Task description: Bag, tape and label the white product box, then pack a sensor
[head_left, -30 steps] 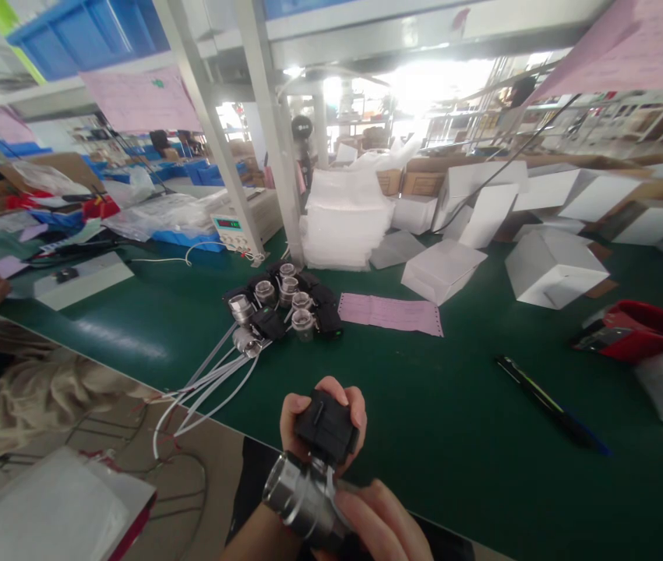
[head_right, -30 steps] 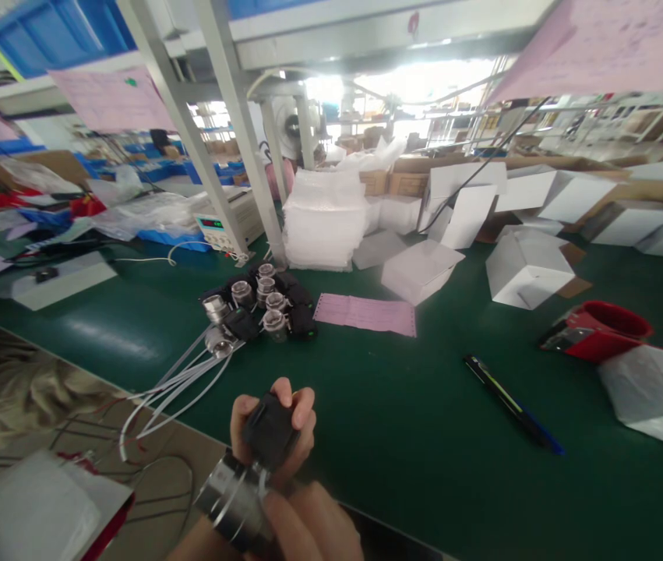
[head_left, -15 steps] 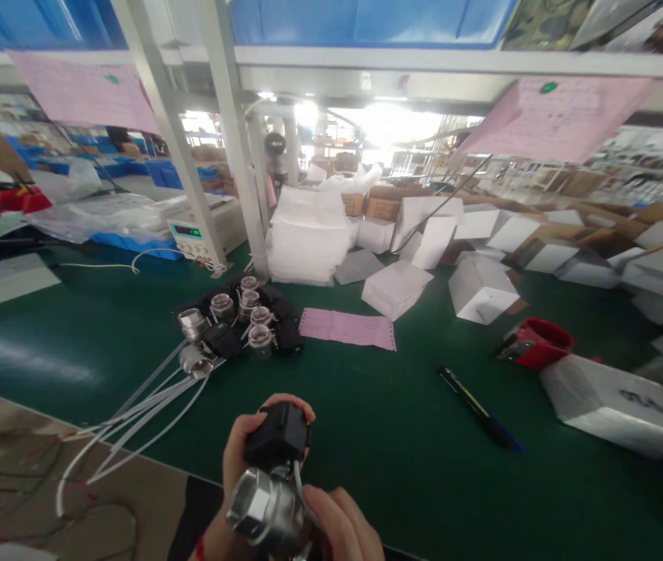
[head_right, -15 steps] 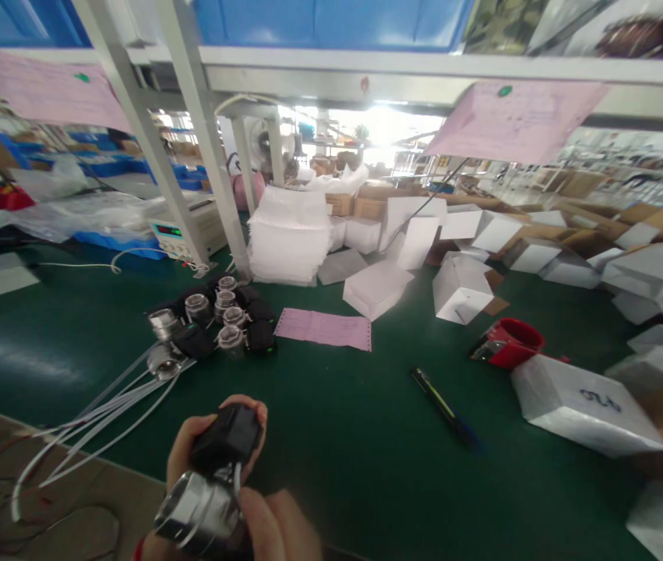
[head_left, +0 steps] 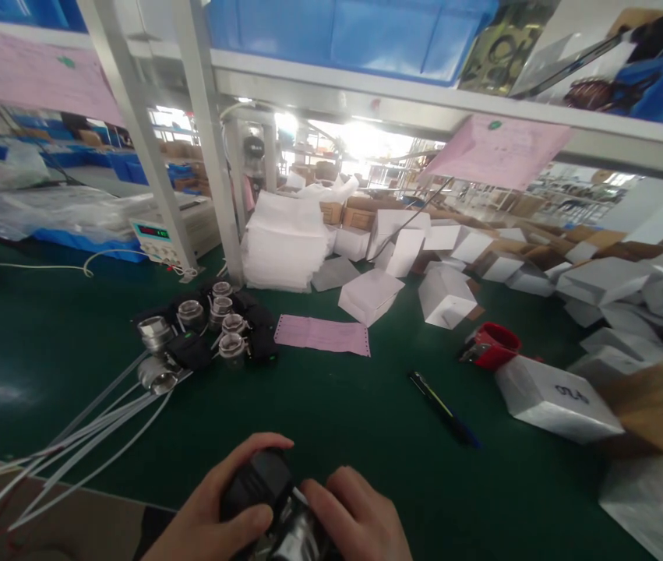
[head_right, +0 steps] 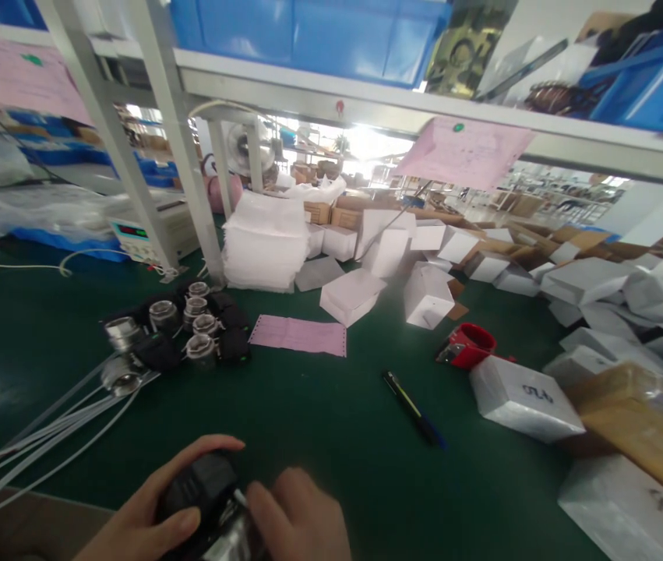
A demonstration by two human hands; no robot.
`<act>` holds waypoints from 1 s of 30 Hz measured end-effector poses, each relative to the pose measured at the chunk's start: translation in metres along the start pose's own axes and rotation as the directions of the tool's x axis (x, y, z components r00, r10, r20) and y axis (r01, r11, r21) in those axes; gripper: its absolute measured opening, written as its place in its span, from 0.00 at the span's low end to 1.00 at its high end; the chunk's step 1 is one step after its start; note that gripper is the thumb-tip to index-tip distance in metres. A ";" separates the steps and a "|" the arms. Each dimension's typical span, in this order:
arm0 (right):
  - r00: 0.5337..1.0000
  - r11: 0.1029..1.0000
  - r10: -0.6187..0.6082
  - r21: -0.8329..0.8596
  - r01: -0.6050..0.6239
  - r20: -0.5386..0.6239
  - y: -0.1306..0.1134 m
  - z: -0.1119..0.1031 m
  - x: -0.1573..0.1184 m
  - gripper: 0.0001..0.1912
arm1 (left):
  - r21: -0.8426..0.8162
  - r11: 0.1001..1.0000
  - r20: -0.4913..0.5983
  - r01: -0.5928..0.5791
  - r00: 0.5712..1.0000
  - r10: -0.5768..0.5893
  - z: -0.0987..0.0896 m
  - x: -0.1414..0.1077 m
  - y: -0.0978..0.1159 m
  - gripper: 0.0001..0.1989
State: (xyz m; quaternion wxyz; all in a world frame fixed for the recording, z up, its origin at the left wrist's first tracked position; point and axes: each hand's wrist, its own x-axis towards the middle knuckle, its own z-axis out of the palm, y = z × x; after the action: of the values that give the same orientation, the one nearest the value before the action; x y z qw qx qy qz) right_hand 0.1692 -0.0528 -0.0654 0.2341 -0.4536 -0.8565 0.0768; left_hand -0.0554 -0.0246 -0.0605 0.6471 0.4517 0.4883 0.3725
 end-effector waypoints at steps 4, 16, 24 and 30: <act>0.992 0.979 0.122 0.165 -0.117 -0.021 -0.003 0.011 0.006 0.28 | -0.097 0.990 0.004 -0.106 0.994 0.107 -0.002 0.023 -0.008 0.28; 0.913 0.862 0.397 0.378 -0.337 -0.093 0.008 0.049 -0.009 0.30 | -0.081 0.986 0.282 -0.148 0.945 0.165 -0.008 0.055 -0.002 0.25; 0.913 0.865 0.406 0.341 -0.368 -0.046 0.005 0.040 -0.007 0.25 | -0.018 0.987 0.325 -0.160 0.933 0.157 -0.009 0.055 -0.001 0.24; 0.923 0.868 0.380 0.367 -0.335 -0.057 0.006 0.038 -0.007 0.27 | 0.003 0.985 0.341 -0.170 0.926 0.159 -0.009 0.055 -0.001 0.23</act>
State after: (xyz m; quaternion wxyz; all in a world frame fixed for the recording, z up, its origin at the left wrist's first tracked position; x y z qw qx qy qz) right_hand 0.1588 -0.0517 -0.1033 0.3467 -0.5594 -0.7133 0.2408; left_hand -0.0505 0.0283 -0.0789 0.6808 0.5589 0.3357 0.3338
